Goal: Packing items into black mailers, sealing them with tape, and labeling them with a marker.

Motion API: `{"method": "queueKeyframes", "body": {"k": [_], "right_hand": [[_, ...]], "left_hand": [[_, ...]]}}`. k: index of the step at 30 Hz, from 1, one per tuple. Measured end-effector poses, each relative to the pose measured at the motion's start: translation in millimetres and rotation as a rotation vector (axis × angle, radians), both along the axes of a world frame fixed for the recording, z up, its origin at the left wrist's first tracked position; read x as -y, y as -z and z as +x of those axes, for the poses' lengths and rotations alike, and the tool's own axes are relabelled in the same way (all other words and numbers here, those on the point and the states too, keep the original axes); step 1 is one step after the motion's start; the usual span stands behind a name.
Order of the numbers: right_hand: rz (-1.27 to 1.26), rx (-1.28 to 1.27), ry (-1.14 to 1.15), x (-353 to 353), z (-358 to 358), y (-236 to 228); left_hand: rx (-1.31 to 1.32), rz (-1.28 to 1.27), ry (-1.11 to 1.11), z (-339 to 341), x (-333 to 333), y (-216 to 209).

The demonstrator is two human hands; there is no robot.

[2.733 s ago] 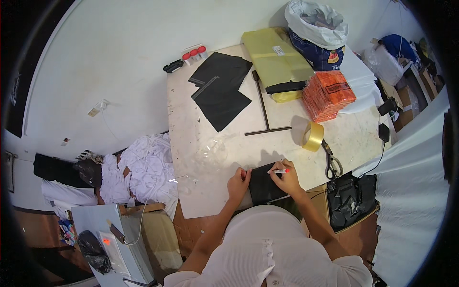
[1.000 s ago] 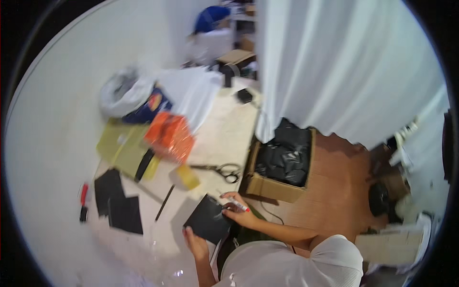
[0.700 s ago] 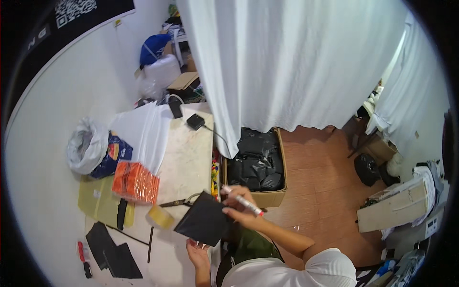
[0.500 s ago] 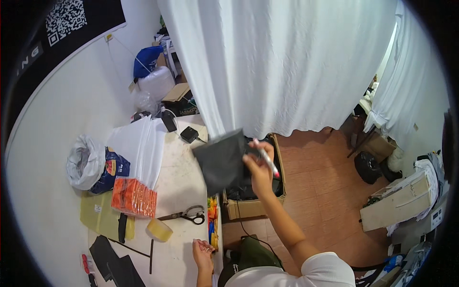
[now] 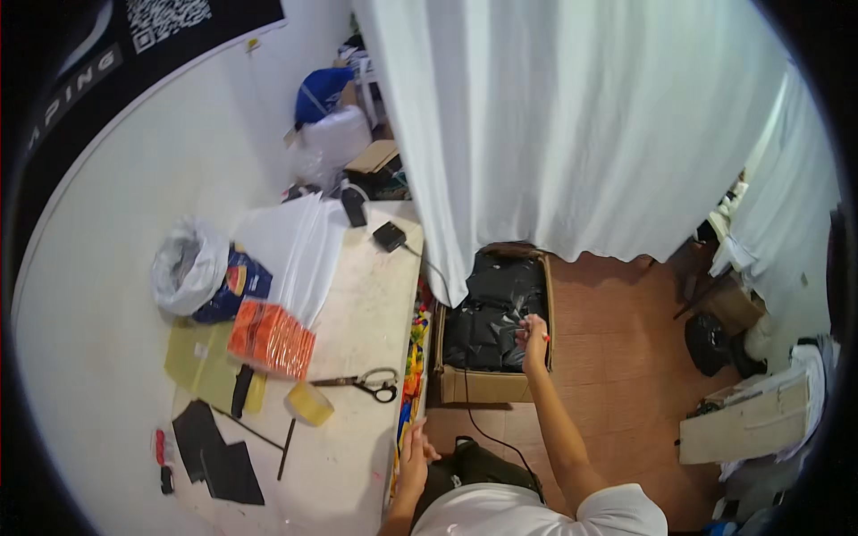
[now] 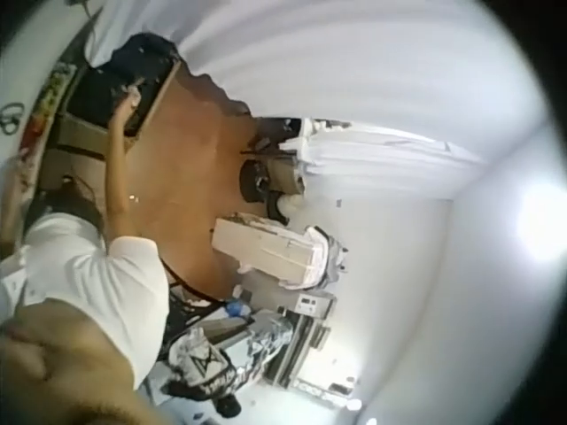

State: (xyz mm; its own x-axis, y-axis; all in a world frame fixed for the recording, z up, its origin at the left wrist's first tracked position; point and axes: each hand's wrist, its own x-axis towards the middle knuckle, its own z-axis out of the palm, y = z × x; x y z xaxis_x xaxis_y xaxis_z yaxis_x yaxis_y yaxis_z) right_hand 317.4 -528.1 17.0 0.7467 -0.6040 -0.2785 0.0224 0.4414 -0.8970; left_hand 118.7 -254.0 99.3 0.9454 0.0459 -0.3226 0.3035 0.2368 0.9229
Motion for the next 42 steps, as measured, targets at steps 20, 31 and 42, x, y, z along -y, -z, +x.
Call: {"method": "queueKeyframes", "body": {"k": [20,31,42], "right_hand": [[-0.201,0.41,-1.322,-178.5,-96.6,-195.3],[0.032,0.812,-1.905,-273.0,-157.1,-266.0],[0.14,1.057,-2.312,-405.8,-204.0,-247.8]], "left_hand": [[0.549,0.708,-0.303,-10.3,-55.4,-82.5],[0.228,-0.645,0.141,-93.3,-87.1,-147.1],[0.373,-0.66,-0.687,-148.5,-121.3,-97.8]]}}
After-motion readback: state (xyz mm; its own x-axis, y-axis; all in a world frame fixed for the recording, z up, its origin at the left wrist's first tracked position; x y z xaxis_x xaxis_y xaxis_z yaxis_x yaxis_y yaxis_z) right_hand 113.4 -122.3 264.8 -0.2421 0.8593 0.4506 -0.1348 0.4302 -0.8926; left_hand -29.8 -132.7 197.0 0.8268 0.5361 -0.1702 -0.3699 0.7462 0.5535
